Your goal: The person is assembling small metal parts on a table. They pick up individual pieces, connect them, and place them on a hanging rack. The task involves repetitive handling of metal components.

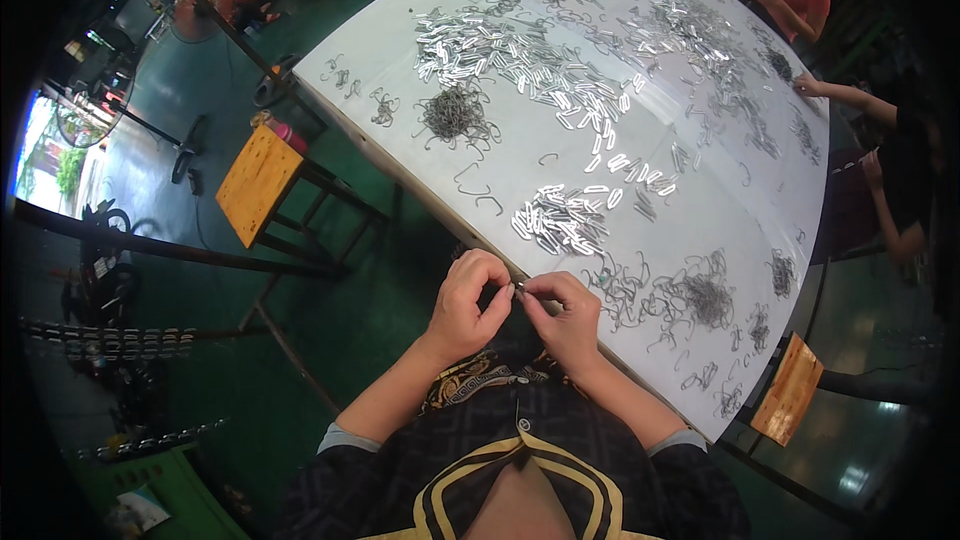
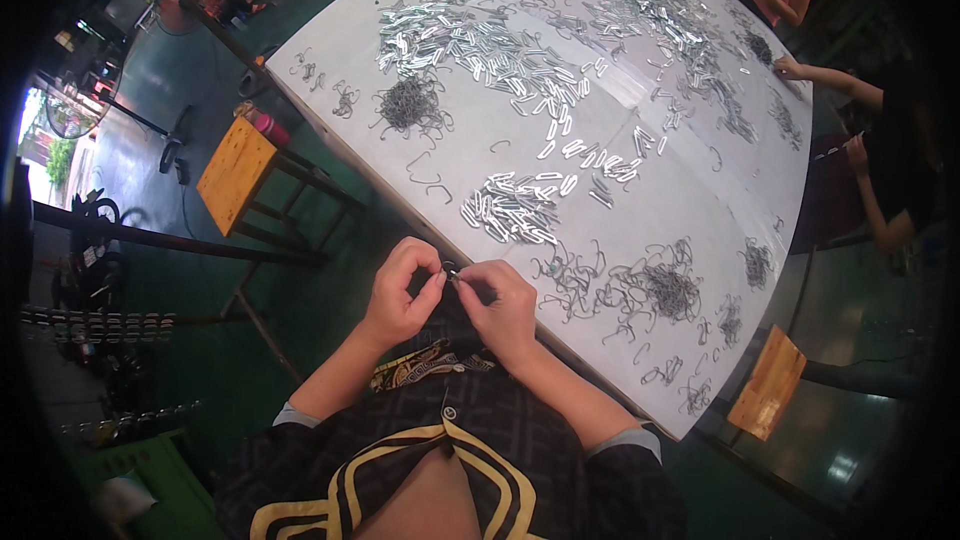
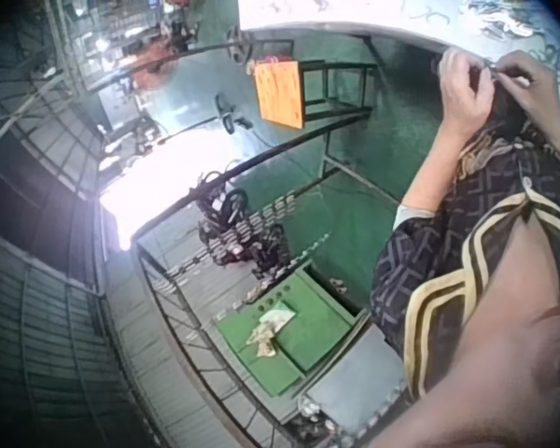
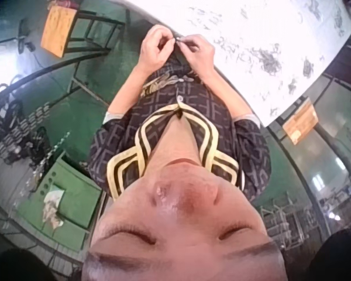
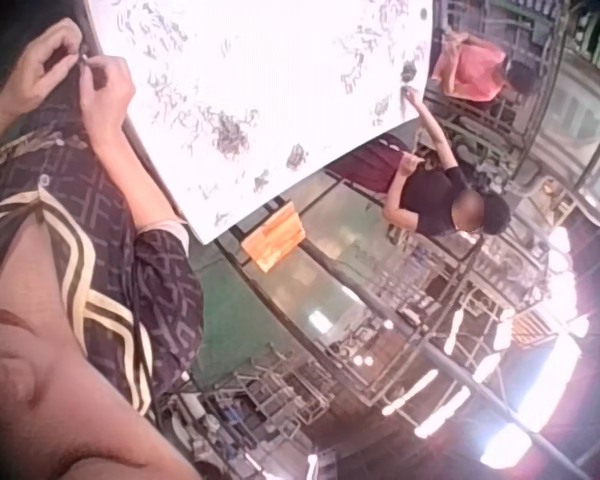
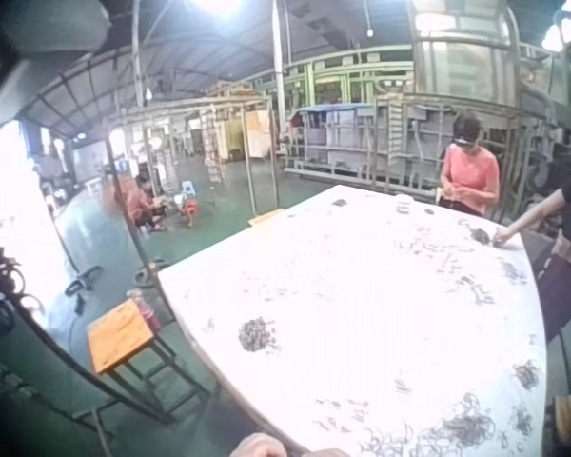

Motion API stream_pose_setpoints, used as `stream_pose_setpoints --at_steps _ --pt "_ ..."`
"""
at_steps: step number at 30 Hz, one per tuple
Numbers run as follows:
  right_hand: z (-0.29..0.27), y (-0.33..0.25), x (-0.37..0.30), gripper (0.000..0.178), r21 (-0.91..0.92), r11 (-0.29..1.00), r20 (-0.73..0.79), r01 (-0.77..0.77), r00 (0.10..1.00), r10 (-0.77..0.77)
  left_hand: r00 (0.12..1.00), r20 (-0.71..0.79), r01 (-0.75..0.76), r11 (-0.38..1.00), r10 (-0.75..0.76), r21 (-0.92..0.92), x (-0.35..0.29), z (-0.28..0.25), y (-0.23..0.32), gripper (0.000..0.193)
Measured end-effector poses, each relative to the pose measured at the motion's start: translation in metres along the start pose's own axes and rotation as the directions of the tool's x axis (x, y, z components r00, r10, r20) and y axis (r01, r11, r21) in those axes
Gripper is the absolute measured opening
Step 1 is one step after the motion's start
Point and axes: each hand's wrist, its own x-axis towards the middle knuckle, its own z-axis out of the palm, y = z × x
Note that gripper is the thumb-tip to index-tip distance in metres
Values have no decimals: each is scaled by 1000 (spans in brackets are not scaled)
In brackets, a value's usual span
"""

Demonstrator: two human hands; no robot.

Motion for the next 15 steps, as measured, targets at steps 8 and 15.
stream_pose_setpoints --at_steps 8,15 --pt "4 -1 -2 15 22 999 22 49 999 -49 996 -74 43 990 -53 -134 -17 19 -2 11" --pt "-45 48 21 7 -437 895 -106 89 983 -150 995 -90 25 983 -43 -184 -26 15 -4 8"
